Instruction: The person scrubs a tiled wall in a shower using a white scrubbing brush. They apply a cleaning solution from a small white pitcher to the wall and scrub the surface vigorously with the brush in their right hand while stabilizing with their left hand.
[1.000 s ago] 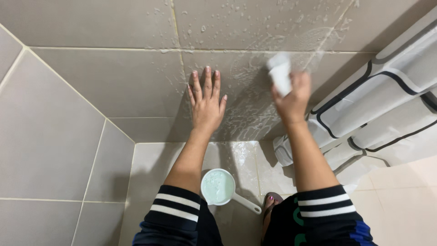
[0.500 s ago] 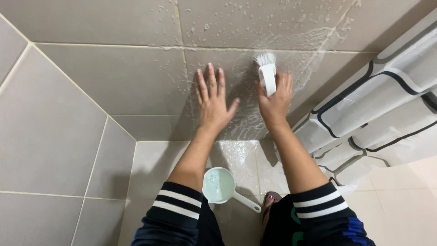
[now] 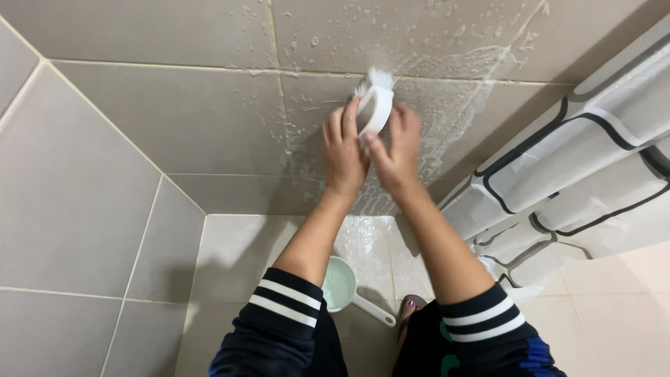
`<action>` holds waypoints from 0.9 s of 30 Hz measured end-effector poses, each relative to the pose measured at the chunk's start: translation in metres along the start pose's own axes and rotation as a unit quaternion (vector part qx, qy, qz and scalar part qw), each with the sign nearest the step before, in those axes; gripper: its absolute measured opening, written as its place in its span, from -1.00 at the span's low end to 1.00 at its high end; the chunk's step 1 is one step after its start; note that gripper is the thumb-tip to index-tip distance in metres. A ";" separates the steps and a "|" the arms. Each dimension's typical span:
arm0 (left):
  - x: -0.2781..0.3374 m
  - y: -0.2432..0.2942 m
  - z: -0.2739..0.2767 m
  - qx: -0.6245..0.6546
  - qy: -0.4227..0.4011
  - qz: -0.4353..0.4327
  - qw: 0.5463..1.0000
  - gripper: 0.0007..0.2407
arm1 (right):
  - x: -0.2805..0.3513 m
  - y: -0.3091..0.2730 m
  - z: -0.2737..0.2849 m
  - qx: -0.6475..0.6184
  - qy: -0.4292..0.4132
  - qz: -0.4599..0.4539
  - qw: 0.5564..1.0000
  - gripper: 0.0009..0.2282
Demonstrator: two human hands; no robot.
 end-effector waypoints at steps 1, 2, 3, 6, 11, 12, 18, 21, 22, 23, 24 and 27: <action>-0.007 0.005 0.013 -0.003 0.001 -0.001 1.000 -0.35 | -0.004 0.000 0.010 -0.002 0.001 0.001 1.000 -0.45; -0.013 0.011 0.028 -0.061 0.028 -0.003 0.998 -0.39 | -0.008 -0.002 0.023 0.040 0.038 0.021 0.998 -0.47; -0.018 0.017 0.043 -0.120 0.053 -0.004 0.991 -0.42 | -0.010 -0.004 0.035 0.081 0.073 0.040 0.993 -0.48; -0.022 0.003 0.052 -0.107 0.099 -0.022 0.989 -0.35 | -0.004 0.036 0.042 0.156 0.103 -0.016 0.982 -0.44; -0.017 0.010 0.044 -0.181 0.097 -0.080 0.975 -0.31 | 0.005 0.044 0.029 0.222 0.041 -0.043 0.973 -0.22; -0.016 0.014 0.044 -0.218 0.083 -0.101 0.967 -0.30 | 0.006 0.041 0.027 0.239 0.033 -0.051 0.969 -0.17; -0.047 0.031 0.032 -0.178 0.065 -0.133 0.973 -0.41 | 0.012 0.054 0.028 0.266 -0.002 -0.059 0.962 -0.08; -0.055 0.017 0.068 -0.105 0.111 0.008 0.988 -0.35 | 0.015 0.051 0.032 0.265 -0.033 -0.062 0.962 -0.08; -0.045 0.015 0.070 -0.106 0.110 0.008 0.988 -0.35 | 0.016 0.051 0.030 0.264 -0.033 -0.063 0.962 -0.08; -0.039 0.011 0.072 -0.112 0.113 0.032 0.987 -0.37 | 0.013 0.051 0.028 0.270 -0.023 -0.070 0.960 -0.06; -0.032 0.008 0.075 -0.119 0.116 0.055 0.985 -0.37 | 0.010 0.051 0.027 0.276 -0.013 -0.076 0.958 -0.04; -0.024 0.012 0.032 -0.114 0.049 -0.012 0.992 -0.39 | 0.009 0.054 0.019 0.261 -0.013 -0.091 0.961 -0.03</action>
Point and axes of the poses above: each hand's wrist, its own x-axis away from the middle knuckle, its own z-axis out of the back of the hand, y = z × x, the point moved 3 cm from there along -x, towards the middle knuckle, and after that the axes turned 5 degrees about -y, right-handed, at the moved point
